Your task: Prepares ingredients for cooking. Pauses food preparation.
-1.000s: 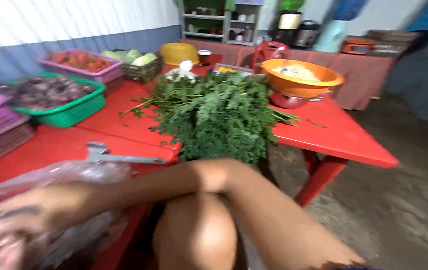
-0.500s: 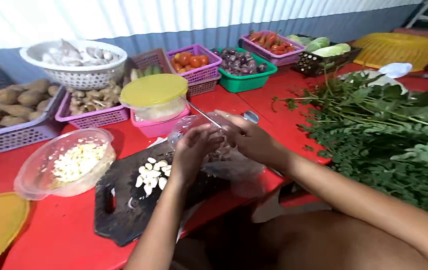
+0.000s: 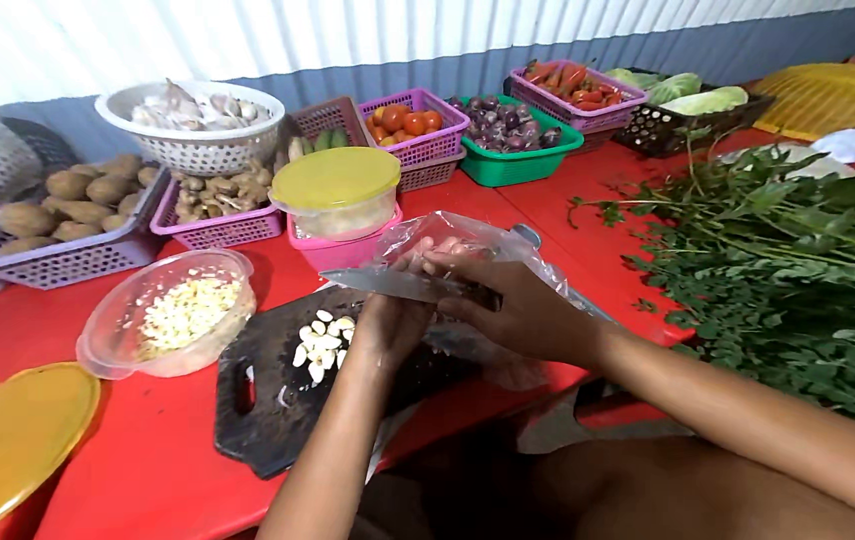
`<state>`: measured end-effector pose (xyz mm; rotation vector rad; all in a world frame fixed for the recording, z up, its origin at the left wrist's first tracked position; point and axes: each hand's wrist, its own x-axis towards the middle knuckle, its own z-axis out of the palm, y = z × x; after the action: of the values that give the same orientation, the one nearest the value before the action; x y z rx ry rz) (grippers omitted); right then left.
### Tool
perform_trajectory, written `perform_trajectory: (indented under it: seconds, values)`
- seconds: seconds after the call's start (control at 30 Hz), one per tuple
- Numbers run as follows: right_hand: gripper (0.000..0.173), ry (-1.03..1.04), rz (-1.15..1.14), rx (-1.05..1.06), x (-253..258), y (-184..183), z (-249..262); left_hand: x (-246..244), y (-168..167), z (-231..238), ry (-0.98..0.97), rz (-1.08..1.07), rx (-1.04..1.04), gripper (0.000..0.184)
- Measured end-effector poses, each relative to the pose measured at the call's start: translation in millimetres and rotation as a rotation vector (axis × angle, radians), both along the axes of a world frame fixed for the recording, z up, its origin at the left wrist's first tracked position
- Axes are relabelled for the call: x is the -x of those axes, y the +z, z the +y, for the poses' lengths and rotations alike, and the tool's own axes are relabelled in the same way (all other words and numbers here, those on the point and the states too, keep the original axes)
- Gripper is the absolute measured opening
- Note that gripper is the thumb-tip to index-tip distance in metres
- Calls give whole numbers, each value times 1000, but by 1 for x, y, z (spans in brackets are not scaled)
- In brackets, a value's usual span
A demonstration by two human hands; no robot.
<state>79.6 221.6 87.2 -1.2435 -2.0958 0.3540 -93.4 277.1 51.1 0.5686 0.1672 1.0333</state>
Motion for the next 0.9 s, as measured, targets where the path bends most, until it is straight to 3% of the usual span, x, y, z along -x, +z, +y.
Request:
perform_trajectory:
  seconds: [0.3,0.6,0.9]
  values:
    - [49,-40,-25,-73,-1,-4,0,3,0,1,-21,-50,-93,37]
    - [40,-102,-155,-261,2,-11,4,2,1,0,14,-32,-58,36]
    - [32,-81,496,377,3,9,0,0,2,3,123,157,-113,25]
